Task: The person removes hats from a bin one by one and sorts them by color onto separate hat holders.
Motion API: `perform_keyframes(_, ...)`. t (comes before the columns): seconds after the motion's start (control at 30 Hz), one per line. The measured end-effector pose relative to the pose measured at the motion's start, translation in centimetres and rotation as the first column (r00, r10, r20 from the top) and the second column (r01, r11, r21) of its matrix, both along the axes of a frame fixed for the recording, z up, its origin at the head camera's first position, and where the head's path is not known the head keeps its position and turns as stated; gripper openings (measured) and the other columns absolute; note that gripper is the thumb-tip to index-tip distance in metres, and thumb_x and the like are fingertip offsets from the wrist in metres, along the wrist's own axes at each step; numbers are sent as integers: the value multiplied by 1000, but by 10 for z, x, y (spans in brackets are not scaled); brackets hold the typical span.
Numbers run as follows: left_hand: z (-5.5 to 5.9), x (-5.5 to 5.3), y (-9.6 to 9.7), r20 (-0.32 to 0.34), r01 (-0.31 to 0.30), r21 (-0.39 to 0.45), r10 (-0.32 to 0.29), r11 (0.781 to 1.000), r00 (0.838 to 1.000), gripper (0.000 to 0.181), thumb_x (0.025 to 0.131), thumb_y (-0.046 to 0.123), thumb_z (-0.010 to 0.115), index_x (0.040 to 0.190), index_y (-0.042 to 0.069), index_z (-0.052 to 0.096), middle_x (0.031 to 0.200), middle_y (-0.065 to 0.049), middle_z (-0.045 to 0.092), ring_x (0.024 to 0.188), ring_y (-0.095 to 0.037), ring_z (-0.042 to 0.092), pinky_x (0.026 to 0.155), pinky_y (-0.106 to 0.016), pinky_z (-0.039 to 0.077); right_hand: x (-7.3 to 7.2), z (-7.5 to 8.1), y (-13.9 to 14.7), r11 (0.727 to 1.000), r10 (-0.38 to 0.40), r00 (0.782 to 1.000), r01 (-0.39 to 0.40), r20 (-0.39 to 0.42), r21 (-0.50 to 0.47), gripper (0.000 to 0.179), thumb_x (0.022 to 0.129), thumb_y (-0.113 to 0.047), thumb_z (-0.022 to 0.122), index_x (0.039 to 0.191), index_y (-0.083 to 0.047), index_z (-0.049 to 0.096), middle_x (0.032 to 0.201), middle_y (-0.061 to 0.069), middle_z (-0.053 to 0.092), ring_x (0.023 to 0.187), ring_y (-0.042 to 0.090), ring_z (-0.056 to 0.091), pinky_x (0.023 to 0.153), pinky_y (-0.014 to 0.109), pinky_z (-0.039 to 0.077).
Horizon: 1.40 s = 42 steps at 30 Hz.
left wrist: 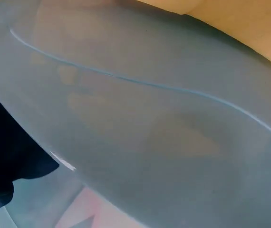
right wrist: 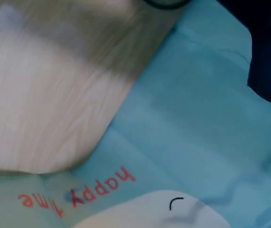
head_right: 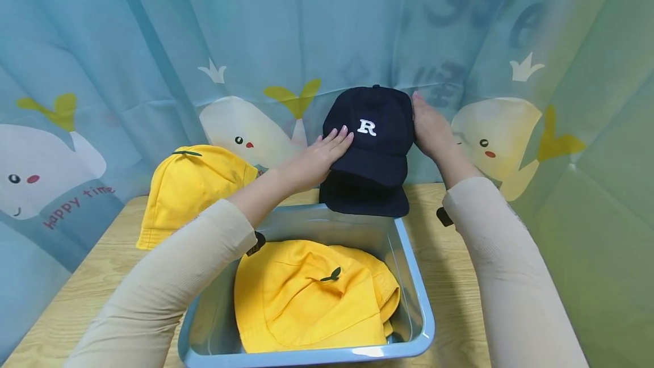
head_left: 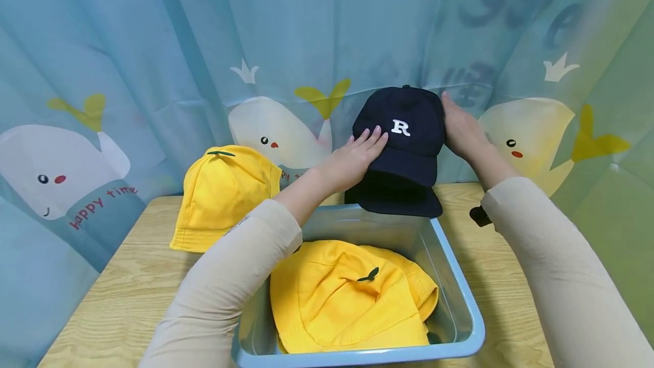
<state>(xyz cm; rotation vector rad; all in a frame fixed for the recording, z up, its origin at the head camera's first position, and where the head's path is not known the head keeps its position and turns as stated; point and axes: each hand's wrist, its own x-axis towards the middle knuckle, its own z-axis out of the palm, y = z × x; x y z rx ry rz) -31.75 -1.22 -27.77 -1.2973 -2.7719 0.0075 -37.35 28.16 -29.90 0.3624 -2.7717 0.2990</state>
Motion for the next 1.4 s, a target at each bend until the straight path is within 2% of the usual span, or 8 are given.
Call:
perform_keyframes(0.17,8,2,3,20,-40,96,39,995,999,63,99,9,46,152,7,13,157,-12,13,144,-24,16,113,-41,24,26,-5,4,970,227,934,-242,-277,-22,104,70,4,70,151,-2,5,149,32,23,128,52,34,112,50,25)
perform_keyframes(0.37,24,4,13,12,-83,108,82,991,997,60,100,16,45,152,7,16,156,-10,18,143,-21,21,111,-38,30,76,12,-23,796,589,584,-539,-559,275,52,92,-14,57,138,4,42,139,25,46,126,37,48,109,39,35)
perform_keyframes(0.7,39,-2,8,-138,-90,283,133,955,981,60,98,23,51,150,9,24,153,-5,30,138,-16,33,104,-29,41,113,46,-68,914,401,663,-341,-632,221,36,83,13,60,118,4,59,116,21,64,103,35,64,83,42,53)
perform_keyframes(0.9,37,-24,-2,40,-244,474,256,846,966,77,97,17,52,151,3,-1,155,-12,23,119,-27,55,100,-34,44,121,47,-63,885,365,552,-455,-750,96,39,80,16,59,115,-2,65,116,15,67,115,16,59,102,16,36)
perform_keyframes(1.07,35,-42,-8,295,-328,616,177,716,939,73,99,19,48,152,7,-1,149,-11,38,101,-30,61,82,-33,47,132,49,-66,814,421,451,-570,-787,109,41,83,16,51,117,-3,65,120,11,65,120,10,55,103,21,39)
perform_keyframes(1.2,30,-62,-6,282,-292,655,133,697,950,22,99,12,43,112,-1,54,108,-17,60,99,-27,57,85,-32,44,139,56,-74,736,492,373,-661,-787,147,49,82,18,41,119,-3,64,126,7,62,122,14,54,104,28,40)
perform_keyframes(1.3,21,-86,-2,150,-240,682,188,691,971,29,96,6,41,67,7,45,72,-10,51,72,-23,52,67,-32,40,140,60,-78,698,522,314,-691,-793,186,52,79,21,38,117,0,65,124,11,63,121,19,56,104,33,41)
perform_keyframes(1.4,25,-88,-3,150,-276,769,257,577,955,36,96,6,40,60,11,40,62,-4,42,64,-18,48,61,-28,37,136,62,-78,689,530,262,-687,-806,230,37,88,14,42,114,2,66,119,15,65,118,22,58,103,36,42)
